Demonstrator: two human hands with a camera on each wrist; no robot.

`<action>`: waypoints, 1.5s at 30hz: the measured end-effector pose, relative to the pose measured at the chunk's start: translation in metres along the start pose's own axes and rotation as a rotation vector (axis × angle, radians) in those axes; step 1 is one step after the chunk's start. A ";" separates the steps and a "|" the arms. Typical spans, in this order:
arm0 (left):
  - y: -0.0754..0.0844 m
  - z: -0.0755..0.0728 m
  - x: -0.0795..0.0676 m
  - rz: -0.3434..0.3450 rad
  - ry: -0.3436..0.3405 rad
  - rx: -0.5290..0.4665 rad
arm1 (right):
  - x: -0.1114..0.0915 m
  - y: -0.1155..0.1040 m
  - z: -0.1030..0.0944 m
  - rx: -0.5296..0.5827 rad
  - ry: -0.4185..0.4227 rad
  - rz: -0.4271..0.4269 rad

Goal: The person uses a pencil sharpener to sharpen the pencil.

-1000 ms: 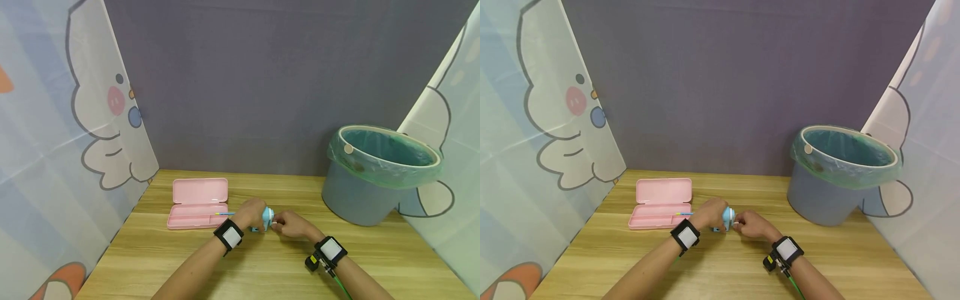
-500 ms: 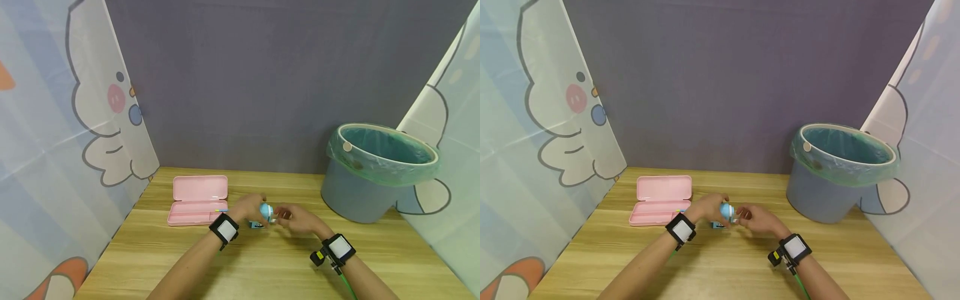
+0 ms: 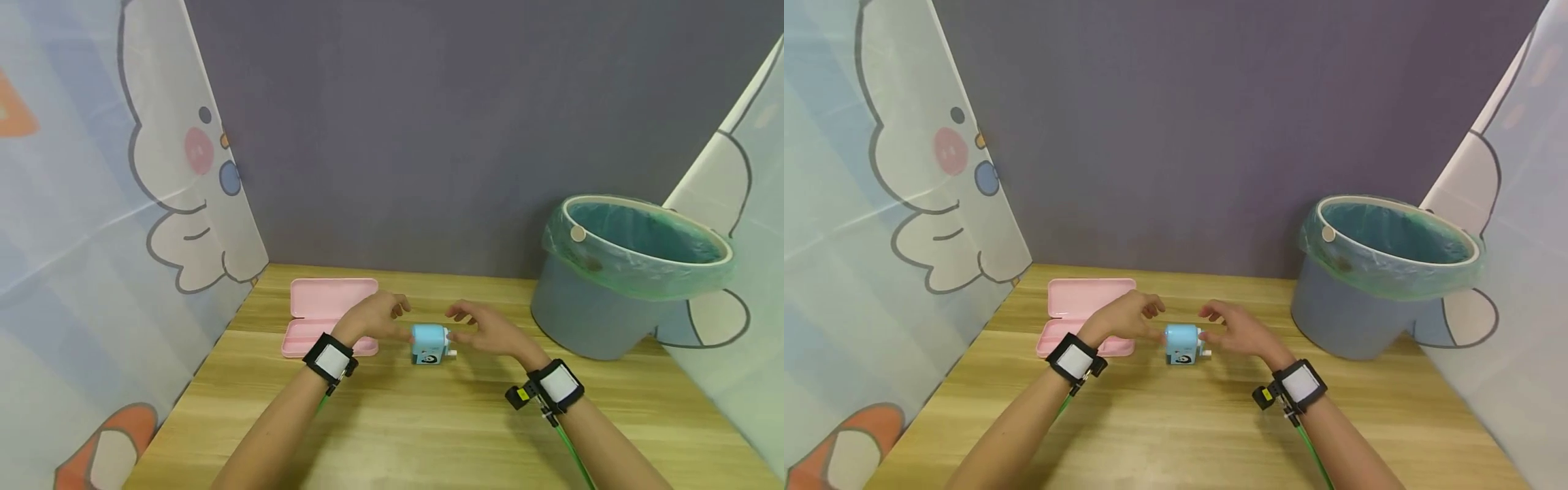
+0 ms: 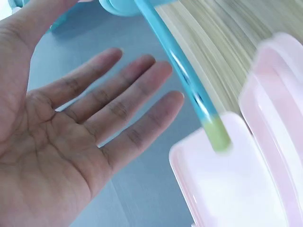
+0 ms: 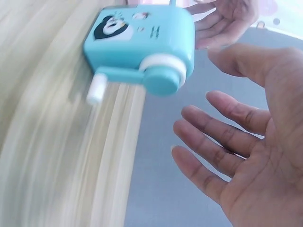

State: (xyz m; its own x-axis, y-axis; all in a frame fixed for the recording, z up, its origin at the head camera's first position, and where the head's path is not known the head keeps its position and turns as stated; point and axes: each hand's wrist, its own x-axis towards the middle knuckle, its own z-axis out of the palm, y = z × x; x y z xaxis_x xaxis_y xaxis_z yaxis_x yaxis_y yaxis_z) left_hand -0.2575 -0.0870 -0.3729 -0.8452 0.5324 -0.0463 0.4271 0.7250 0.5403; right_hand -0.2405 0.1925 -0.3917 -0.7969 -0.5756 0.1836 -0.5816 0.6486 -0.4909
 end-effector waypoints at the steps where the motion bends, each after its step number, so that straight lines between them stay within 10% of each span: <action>1: -0.002 -0.001 -0.001 0.010 0.000 0.002 | 0.002 -0.002 0.000 -0.013 0.000 -0.010; 23: -0.032 0.017 -0.013 0.154 0.070 -0.045 | 0.030 -0.017 0.022 -0.120 -0.149 -0.076; 45: -0.033 0.028 -0.009 0.137 0.196 0.002 | 0.036 -0.020 0.040 -0.110 -0.082 -0.099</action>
State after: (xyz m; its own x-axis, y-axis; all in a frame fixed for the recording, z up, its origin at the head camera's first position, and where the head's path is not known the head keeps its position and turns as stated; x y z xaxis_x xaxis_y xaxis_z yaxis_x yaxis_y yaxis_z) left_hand -0.2553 -0.1033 -0.4136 -0.8254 0.5310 0.1915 0.5426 0.6527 0.5287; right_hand -0.2514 0.1389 -0.4095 -0.7212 -0.6752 0.1545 -0.6748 0.6347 -0.3766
